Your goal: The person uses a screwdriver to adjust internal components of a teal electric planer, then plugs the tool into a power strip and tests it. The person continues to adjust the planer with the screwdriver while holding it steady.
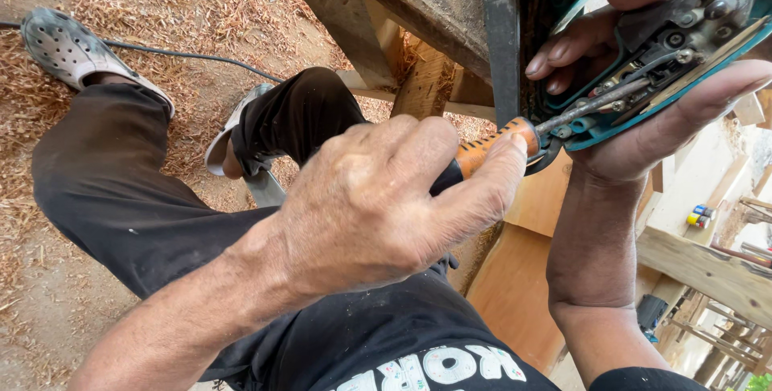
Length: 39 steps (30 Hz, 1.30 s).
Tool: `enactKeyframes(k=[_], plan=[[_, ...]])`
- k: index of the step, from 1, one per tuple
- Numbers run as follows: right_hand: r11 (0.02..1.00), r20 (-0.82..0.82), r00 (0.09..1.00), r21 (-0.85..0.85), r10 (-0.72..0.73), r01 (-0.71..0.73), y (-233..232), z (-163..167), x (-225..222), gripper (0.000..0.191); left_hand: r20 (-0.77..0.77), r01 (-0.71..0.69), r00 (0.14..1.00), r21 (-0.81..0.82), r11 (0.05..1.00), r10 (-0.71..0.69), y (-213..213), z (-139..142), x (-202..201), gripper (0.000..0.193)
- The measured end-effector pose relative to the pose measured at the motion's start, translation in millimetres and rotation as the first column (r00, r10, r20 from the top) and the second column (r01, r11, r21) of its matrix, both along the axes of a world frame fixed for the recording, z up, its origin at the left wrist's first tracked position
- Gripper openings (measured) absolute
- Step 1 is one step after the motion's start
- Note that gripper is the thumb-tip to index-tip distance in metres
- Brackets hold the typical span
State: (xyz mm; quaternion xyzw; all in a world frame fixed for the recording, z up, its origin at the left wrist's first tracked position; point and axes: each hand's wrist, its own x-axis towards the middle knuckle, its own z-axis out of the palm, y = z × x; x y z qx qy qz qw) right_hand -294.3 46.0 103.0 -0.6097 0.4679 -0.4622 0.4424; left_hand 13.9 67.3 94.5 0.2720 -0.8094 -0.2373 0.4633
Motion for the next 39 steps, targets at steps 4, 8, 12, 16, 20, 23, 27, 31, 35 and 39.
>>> enactKeyframes(k=[4,8,12,16,20,23,27,31,35,39], plan=[[1.000,0.024,0.999,0.008,0.021,-0.021,-1,-1,-2,0.092,-0.048,0.020,0.999,0.097,0.995,-0.015,3,2,-6,0.036],[1.000,0.017,1.000,0.006,0.010,-0.010,0,0,-1,0.092,-0.020,-0.031,0.999,0.054,0.998,0.032,15,4,-10,0.038],[0.999,-0.097,0.995,-0.033,-0.011,0.008,1,1,1,0.093,0.024,-0.093,0.995,-0.060,0.994,0.094,16,-3,-14,0.032],[1.000,-0.086,0.996,-0.026,-0.020,0.018,1,2,3,0.095,0.056,-0.085,0.994,-0.075,0.994,0.089,15,-6,-9,0.030],[1.000,-0.077,0.997,-0.029,-0.003,0.000,0,2,3,0.098,-0.013,-0.016,1.000,0.063,0.998,0.017,14,-5,-7,0.037],[0.998,-0.146,0.989,-0.065,-0.031,0.022,1,0,4,0.102,-0.029,0.000,1.000,0.097,0.995,0.003,18,-8,-10,0.045],[0.998,-0.112,0.993,-0.064,-0.035,0.028,3,-3,3,0.102,-0.184,-0.013,0.982,0.160,0.987,0.043,30,-19,-21,0.048],[0.998,-0.113,0.993,-0.053,-0.037,0.032,4,-4,0,0.103,-0.264,-0.024,0.961,0.227,0.974,0.085,52,-31,-23,0.054],[1.000,-0.079,0.997,-0.028,0.006,-0.008,6,-5,-5,0.100,-0.269,-0.058,0.951,0.321,0.945,0.150,74,-45,-25,0.055],[1.000,-0.039,0.999,-0.004,0.009,-0.009,7,-2,-7,0.093,-0.290,-0.051,0.942,0.378,0.924,0.170,90,-57,-29,0.052]])
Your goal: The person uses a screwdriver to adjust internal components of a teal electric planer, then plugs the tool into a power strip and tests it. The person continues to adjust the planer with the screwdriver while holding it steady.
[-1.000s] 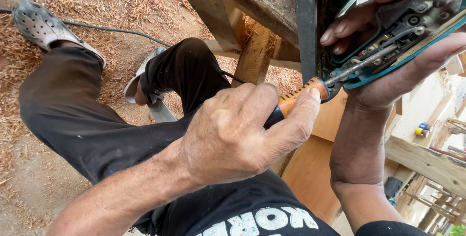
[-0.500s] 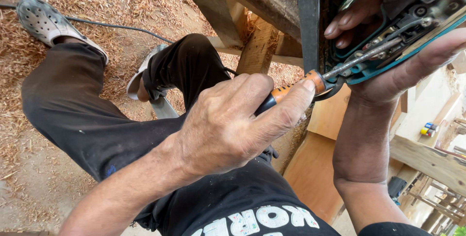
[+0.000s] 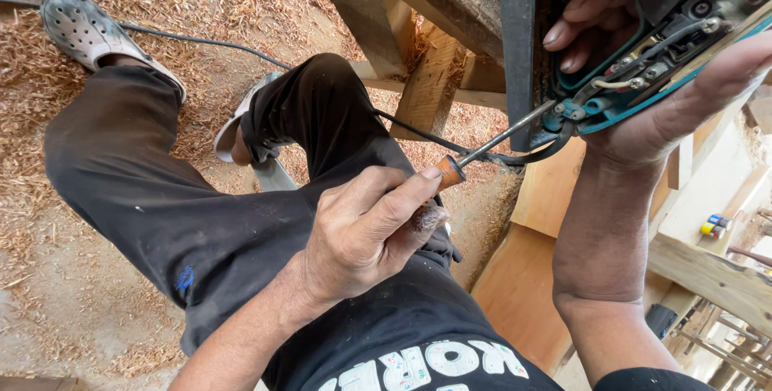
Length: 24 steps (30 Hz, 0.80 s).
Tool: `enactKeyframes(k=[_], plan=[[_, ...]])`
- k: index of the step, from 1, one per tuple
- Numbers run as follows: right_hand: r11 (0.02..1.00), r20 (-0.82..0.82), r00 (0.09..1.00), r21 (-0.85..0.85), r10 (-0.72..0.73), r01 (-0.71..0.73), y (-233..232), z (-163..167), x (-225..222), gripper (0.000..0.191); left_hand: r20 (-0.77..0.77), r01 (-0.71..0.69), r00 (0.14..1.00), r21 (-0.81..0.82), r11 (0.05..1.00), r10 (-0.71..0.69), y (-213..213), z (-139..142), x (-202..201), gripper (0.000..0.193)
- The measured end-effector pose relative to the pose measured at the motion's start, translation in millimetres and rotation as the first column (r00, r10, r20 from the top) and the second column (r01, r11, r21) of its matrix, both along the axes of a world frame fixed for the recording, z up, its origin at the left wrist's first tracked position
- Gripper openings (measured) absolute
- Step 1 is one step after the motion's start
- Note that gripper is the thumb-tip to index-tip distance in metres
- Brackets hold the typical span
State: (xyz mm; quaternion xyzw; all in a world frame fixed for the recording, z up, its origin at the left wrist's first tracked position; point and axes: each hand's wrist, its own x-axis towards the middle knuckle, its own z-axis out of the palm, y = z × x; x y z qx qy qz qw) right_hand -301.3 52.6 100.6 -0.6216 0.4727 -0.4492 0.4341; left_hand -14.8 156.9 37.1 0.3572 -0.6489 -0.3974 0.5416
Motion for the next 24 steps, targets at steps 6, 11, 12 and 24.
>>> enactKeyframes(k=[6,11,12,24], plan=[[0.999,-0.103,0.995,-0.034,0.016,-0.020,-3.6,3.2,3.0,0.097,-0.030,-0.003,1.000,0.039,0.999,0.004,6.7,-7.8,0.6,0.047],[0.999,-0.059,0.998,-0.040,0.026,-0.028,-0.4,3.2,2.4,0.097,-0.064,-0.015,0.998,0.043,0.999,0.018,6.5,-9.6,3.4,0.045],[0.998,-0.063,0.997,-0.041,0.035,-0.038,-0.6,3.1,1.3,0.097,-0.063,-0.016,0.998,0.043,0.999,0.019,6.7,-9.6,3.5,0.045],[0.999,-0.027,0.999,-0.017,0.033,-0.033,-0.7,0.1,-3.1,0.095,-0.098,-0.007,0.995,0.102,0.995,0.017,11.1,-8.8,0.9,0.043]])
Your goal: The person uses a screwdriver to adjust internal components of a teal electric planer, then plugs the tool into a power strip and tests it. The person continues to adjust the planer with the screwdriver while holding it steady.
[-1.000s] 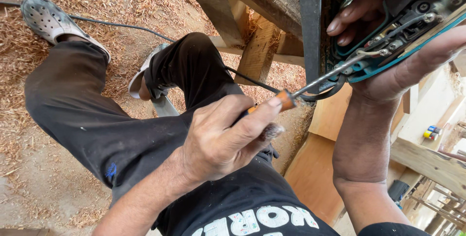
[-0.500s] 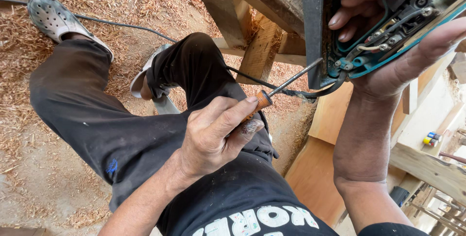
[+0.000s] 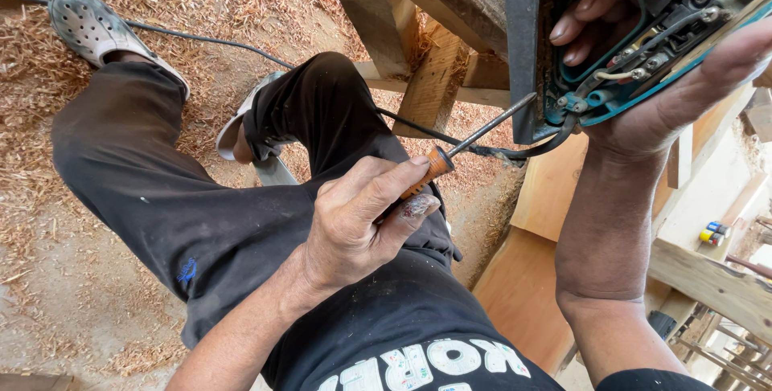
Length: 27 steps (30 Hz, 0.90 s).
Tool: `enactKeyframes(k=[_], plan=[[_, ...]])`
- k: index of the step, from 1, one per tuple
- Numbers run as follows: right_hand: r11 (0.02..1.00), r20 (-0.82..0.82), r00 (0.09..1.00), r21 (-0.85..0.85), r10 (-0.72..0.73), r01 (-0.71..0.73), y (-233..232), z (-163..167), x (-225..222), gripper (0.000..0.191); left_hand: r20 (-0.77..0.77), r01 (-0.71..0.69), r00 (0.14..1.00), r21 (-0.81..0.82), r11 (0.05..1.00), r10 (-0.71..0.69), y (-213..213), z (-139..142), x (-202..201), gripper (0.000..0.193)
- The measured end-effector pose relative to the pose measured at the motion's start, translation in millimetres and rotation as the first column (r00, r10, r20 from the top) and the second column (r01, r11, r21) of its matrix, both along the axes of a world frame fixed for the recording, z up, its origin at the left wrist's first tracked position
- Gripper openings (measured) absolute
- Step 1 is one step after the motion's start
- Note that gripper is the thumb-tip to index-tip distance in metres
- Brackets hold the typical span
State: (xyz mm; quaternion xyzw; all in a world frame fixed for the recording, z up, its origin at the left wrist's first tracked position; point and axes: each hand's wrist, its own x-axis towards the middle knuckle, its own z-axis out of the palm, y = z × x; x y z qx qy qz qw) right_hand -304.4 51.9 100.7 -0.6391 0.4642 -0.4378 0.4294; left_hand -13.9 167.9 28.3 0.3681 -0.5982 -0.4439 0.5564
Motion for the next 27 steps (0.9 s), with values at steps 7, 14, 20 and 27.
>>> enactKeyframes(k=[7,14,20,27], plan=[[1.000,-0.006,1.000,-0.017,0.012,-0.012,-2,-3,-1,0.098,-0.016,0.004,1.000,0.018,1.000,-0.004,-2,-2,5,0.042],[0.999,0.024,0.999,-0.024,0.043,-0.042,-8,-7,-3,0.092,-0.053,0.035,0.998,0.020,0.999,-0.034,-5,-6,9,0.044],[0.999,0.077,0.997,-0.022,-0.023,0.025,-4,-12,-3,0.082,-0.072,0.046,0.996,0.012,0.999,-0.045,-13,-14,16,0.047],[0.997,0.149,0.986,0.003,-0.075,0.076,-5,-13,-3,0.084,-0.124,0.062,0.990,-0.021,0.998,-0.064,-35,-25,27,0.049]])
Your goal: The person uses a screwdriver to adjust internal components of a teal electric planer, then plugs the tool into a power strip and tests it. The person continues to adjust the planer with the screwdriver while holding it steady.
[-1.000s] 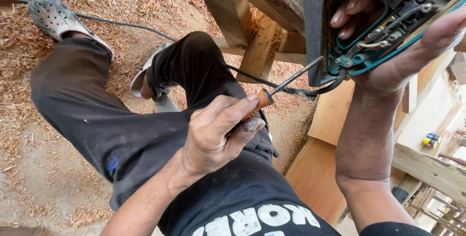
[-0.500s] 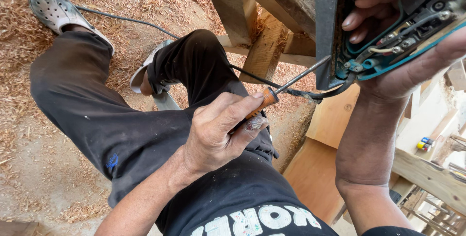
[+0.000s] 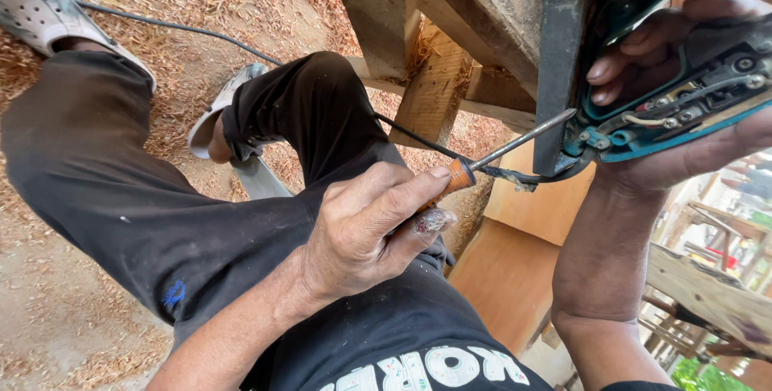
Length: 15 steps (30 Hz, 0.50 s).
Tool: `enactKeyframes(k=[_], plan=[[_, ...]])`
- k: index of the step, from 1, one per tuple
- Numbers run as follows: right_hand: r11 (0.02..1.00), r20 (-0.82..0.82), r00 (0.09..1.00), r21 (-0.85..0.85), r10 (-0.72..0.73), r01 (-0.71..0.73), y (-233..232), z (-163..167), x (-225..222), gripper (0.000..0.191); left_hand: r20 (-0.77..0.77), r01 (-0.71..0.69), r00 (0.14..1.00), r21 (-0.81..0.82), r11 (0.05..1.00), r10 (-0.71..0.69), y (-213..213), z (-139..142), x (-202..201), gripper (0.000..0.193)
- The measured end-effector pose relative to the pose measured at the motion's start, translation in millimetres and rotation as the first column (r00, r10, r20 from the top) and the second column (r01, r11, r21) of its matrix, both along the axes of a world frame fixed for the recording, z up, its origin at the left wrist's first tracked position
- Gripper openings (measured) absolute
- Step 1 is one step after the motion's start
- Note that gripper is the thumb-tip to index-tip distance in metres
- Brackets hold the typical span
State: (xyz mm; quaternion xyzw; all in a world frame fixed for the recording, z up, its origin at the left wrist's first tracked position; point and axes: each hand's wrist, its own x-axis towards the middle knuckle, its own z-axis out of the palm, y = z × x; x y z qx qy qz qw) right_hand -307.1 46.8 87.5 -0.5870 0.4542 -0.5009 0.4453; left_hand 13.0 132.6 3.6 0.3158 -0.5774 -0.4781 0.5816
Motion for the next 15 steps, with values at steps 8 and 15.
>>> enactKeyframes(k=[8,15], plan=[[0.996,-0.059,0.995,0.020,-0.085,0.087,5,-4,-16,0.077,0.019,0.016,1.000,-0.023,1.000,-0.016,-14,-8,18,0.053],[0.997,-0.011,0.998,0.051,-0.063,0.064,5,-4,-19,0.070,-0.008,0.022,1.000,0.001,1.000,-0.022,-12,-12,19,0.055]])
